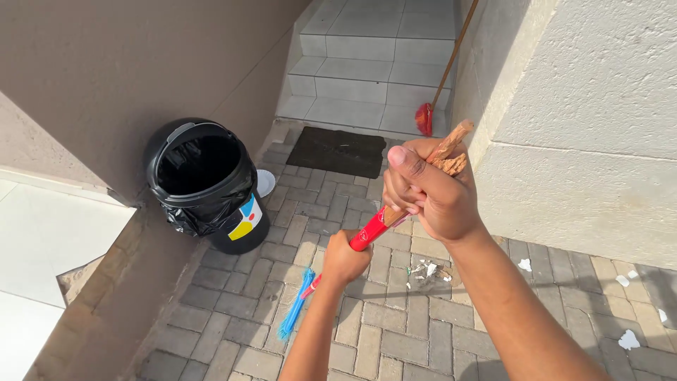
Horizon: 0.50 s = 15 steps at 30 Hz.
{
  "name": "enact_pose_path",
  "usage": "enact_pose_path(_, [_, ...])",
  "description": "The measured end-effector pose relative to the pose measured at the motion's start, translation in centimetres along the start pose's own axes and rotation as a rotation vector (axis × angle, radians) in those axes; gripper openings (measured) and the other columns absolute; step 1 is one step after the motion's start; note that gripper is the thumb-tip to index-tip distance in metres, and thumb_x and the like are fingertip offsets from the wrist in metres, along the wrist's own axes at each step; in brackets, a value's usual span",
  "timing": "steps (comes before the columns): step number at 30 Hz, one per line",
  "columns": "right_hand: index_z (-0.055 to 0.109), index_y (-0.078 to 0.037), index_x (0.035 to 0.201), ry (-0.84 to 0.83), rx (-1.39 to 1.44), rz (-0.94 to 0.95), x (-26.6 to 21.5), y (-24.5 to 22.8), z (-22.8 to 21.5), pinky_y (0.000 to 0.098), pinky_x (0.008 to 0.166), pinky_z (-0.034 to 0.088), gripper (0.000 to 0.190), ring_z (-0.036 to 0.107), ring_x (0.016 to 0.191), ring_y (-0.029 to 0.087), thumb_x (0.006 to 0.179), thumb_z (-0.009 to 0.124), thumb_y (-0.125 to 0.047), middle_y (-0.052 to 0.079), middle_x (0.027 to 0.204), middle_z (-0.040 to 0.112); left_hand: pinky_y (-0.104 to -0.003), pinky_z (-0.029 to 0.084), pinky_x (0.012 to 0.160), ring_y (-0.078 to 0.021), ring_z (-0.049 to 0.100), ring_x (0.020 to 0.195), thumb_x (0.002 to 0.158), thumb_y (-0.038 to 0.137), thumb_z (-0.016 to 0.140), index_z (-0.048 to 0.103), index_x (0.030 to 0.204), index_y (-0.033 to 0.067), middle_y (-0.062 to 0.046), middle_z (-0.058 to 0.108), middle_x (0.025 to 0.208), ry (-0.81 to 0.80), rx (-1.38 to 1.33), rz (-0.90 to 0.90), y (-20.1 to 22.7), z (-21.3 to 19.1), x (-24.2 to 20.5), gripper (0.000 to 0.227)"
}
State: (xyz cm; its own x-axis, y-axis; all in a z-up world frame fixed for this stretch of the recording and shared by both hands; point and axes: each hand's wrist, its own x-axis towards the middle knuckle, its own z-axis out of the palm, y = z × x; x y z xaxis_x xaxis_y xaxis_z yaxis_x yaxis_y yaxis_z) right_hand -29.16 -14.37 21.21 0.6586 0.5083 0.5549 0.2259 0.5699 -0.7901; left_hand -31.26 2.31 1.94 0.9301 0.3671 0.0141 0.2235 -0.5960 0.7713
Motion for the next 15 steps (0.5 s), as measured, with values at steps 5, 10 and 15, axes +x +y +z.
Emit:
enact_pose_path(5, [0.037,-0.01,0.06,-0.097,0.083,0.033,0.3,2.0,7.5,0.0311,0.048,0.033,0.051,0.034,0.044,0.01,0.105,0.058,-0.021,-0.002,0.051,0.032,-0.049,0.054,0.077,-0.0449,0.068,0.084,0.075,0.017,0.063,0.072,0.081,0.0035,-0.025,0.07,0.081,0.105,0.012,-0.044,-4.1,-6.7,-4.4,0.017])
enact_pose_path(10, [0.035,-0.011,0.059,-0.146,0.123,0.054,0.2,3.8,15.7,0.0306,0.048,0.032,0.052,0.033,0.043,0.01,0.105,0.058,-0.02,-0.002,0.051,0.032,-0.048,0.054,0.077,-0.0438,0.068,0.084,0.075,0.018,0.066,0.073,0.084,0.005,-0.023,0.071,0.082,0.149,0.006,-0.13,-8.2,-13.5,-8.8,0.018])
enact_pose_path(15, [0.035,-0.011,0.059,-0.197,0.15,0.056,-0.1,5.6,24.5,0.0303,0.048,0.032,0.053,0.034,0.044,0.01,0.105,0.059,-0.02,-0.002,0.051,0.033,-0.047,0.055,0.079,-0.0429,0.069,0.084,0.075,0.019,0.068,0.075,0.085,0.0055,-0.023,0.071,0.082,0.201,0.056,-0.173,-13.2,-20.2,-12.9,0.018])
